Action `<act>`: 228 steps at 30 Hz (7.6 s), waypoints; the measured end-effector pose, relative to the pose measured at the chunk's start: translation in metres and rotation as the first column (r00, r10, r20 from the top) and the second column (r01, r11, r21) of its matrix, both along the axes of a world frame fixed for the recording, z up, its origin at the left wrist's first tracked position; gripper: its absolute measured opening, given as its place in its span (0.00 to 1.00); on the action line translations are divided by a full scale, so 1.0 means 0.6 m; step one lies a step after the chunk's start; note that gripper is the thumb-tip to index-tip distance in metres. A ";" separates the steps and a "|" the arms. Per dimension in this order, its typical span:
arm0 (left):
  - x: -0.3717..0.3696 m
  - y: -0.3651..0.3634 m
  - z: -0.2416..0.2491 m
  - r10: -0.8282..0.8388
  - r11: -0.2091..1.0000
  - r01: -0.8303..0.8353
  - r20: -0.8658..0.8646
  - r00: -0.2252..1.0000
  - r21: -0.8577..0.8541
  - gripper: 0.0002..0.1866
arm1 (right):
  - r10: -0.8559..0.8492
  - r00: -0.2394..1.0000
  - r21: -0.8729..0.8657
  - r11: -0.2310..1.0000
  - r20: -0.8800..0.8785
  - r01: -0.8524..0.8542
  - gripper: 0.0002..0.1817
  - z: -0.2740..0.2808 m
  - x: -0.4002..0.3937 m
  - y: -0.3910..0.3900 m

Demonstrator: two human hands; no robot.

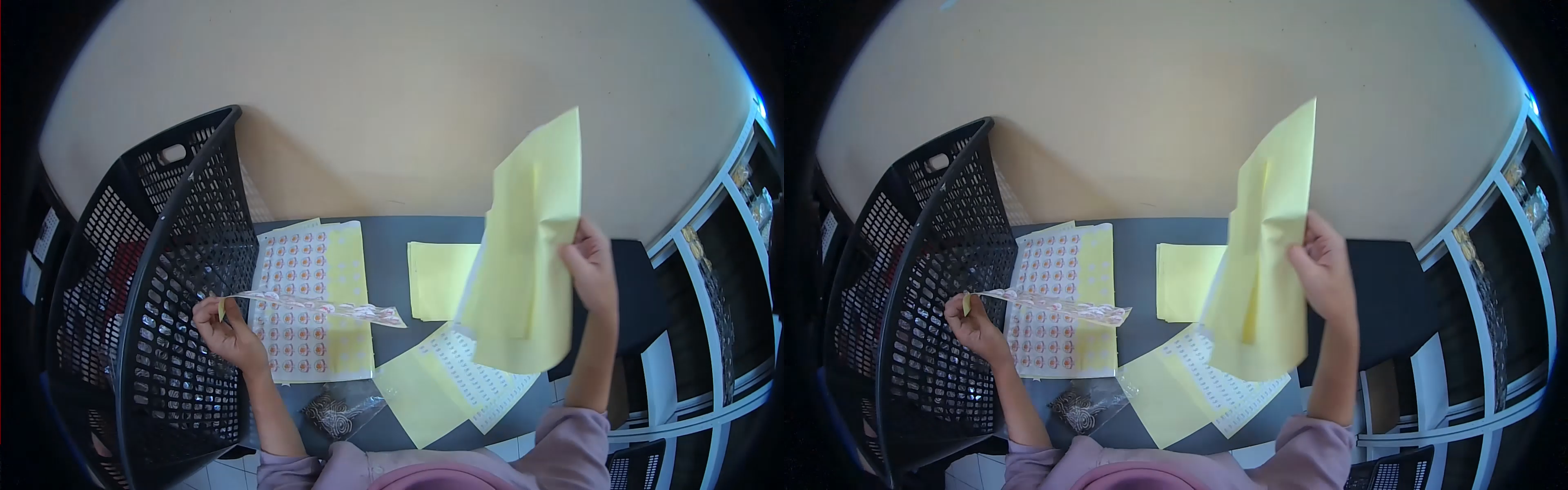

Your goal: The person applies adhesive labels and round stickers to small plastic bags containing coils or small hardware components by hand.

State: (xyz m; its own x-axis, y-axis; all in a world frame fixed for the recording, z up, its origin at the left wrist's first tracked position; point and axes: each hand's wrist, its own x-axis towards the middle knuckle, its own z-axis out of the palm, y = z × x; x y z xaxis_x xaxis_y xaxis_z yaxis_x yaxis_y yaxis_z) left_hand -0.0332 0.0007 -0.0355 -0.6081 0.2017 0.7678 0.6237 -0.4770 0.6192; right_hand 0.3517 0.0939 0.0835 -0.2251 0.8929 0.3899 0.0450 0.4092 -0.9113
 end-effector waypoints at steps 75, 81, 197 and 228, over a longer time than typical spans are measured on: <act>0.106 0.128 -0.181 -0.431 0.226 0.972 0.901 0.037 0.069 0.17 | -0.486 0.847 0.179 0.873 0.215 0.455 0.15 -0.304 -0.150 0.079; 0.104 0.127 -0.179 -0.431 0.237 0.964 0.902 -0.005 0.118 0.17 | -0.073 0.845 0.295 0.950 0.530 -0.103 0.11 -0.306 -0.245 0.001; 0.117 0.127 -0.183 -0.533 0.356 0.903 0.742 0.407 -0.240 0.27 | 0.370 0.770 -0.084 0.919 0.520 -0.385 0.03 -0.293 -0.240 -0.020; 0.081 0.093 -0.086 -0.712 -0.093 0.974 0.697 0.080 -0.207 0.38 | 0.391 0.889 -0.285 0.847 -0.238 -0.449 0.32 -0.232 -0.199 -0.179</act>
State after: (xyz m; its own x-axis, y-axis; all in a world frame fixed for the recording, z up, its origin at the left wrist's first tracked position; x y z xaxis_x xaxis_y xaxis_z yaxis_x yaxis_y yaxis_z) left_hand 0.0154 0.0567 -0.0872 0.3108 0.9485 0.0615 -0.2835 0.0308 0.9585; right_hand 0.2321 -0.0137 -0.0559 -0.5660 0.8086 0.1605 -0.2252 0.0357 -0.9736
